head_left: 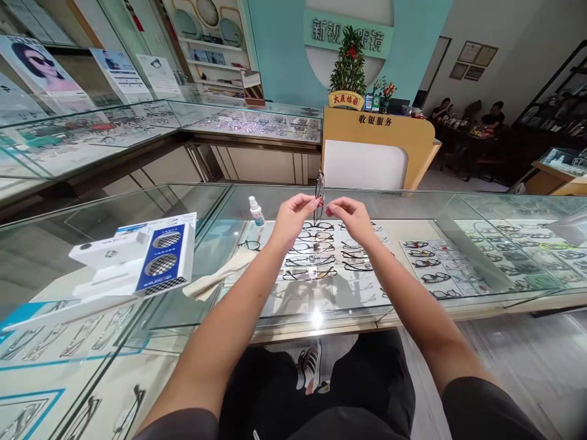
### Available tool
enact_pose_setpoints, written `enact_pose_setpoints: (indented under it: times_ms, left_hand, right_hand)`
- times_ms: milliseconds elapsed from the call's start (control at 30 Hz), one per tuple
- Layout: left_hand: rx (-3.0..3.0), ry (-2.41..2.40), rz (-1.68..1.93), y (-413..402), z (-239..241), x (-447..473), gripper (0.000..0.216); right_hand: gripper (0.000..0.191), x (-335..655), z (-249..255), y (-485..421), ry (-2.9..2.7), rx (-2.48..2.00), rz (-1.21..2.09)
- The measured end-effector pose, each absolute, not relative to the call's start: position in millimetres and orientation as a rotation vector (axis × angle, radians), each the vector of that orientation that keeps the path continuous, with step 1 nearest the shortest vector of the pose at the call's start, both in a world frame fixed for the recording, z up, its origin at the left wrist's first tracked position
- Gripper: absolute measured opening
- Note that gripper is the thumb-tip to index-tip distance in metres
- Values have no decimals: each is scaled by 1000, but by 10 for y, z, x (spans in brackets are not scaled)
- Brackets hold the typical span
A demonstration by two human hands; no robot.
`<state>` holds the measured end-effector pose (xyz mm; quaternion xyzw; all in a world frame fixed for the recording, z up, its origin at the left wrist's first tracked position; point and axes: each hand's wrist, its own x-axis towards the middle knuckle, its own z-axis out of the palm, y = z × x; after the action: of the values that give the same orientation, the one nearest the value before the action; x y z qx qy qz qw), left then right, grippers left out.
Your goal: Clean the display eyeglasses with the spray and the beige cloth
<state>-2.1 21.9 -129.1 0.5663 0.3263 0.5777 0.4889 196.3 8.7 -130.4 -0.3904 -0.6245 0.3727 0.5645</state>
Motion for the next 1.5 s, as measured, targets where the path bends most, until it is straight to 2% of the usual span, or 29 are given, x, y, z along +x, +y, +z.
enact_pose_setpoints:
  times_ms: [200,633,867,1100,1233,1367,1500]
  left_hand:
    - [1403,774,1373,213,-1315,16,54]
    - [1502,809,1352,217,-1382,46,49]
    - [1534,832,1204,373,-1422,-127,51]
    - [1658,874,1155,440,-1401,-269,43]
    - [1599,851,1206,411,-1397,-238,49]
    - [1506,864,1284,346,-1401,-145,56]
    - [1542,853,1286,287,-1434,-54,52]
  right_hand:
    - [33,1772,-1395,18,-1461,-894,833]
    - [20,1955,-1381,-33,-1449,-1005,639]
    - [21,2236,-1337,80,-1444,-1087,284]
    - [23,2396,-1296,104,-1534,-1124,29]
    - [20,2330,-1289,56,-1533,-1135,-33]
    - [15,2194,-1318,-36,-1476,-1097,-321]
    - [25,2041,-1405,-109,-1812,-1076,-352]
